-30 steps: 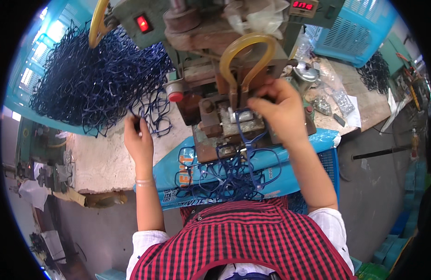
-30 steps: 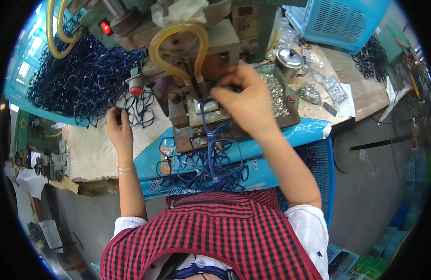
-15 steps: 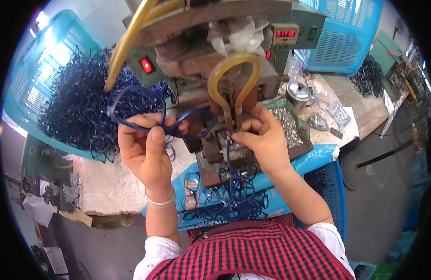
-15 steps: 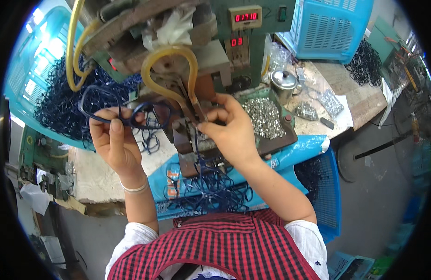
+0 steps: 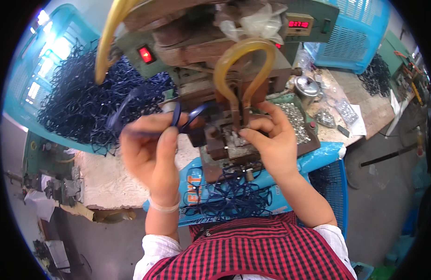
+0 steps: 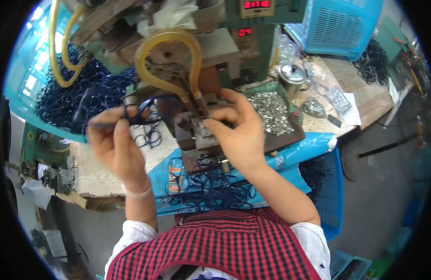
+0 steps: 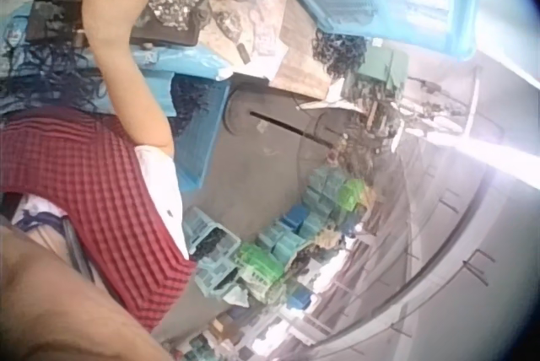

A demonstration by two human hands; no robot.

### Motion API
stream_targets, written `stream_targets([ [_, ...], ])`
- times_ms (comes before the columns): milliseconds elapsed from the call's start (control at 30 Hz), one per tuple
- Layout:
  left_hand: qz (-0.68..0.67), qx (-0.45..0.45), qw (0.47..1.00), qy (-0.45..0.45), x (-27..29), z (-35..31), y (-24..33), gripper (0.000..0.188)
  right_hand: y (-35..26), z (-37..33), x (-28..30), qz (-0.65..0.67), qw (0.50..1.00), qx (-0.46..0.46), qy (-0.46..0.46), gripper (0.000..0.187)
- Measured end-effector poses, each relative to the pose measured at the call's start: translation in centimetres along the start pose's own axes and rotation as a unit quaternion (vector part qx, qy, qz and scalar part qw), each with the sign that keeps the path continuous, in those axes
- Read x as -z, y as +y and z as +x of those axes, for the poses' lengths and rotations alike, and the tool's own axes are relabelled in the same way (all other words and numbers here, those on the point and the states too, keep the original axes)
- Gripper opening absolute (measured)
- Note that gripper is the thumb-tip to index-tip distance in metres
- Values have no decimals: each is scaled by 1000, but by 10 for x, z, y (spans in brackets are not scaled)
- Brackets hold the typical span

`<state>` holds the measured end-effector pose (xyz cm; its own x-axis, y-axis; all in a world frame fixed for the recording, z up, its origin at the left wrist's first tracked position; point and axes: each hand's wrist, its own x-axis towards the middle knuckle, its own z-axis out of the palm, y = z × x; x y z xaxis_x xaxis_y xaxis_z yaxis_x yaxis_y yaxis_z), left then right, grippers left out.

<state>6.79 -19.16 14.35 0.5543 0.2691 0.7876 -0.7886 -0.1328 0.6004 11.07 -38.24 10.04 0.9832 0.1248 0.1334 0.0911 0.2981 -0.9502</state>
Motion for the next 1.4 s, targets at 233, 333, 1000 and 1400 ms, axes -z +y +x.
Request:
stream_targets([
  [233, -68, 51, 996, 1, -3, 9, -2, 21, -12, 4, -4, 70, 994, -72, 32, 65],
  [333, -75, 44, 995, -43, -1, 4, 4, 18, -28, -11, 6, 147, 984, -99, -31, 63],
  [1000, -93, 78, 992, -43, 3, -11, 10, 16, 4, 11, 24, -319, 921, 223, 11, 16],
  [1400, 265, -280, 845, -370, -29, -39, -9, 19, 58, 26, 137, -552, 808, 167, 123, 12],
])
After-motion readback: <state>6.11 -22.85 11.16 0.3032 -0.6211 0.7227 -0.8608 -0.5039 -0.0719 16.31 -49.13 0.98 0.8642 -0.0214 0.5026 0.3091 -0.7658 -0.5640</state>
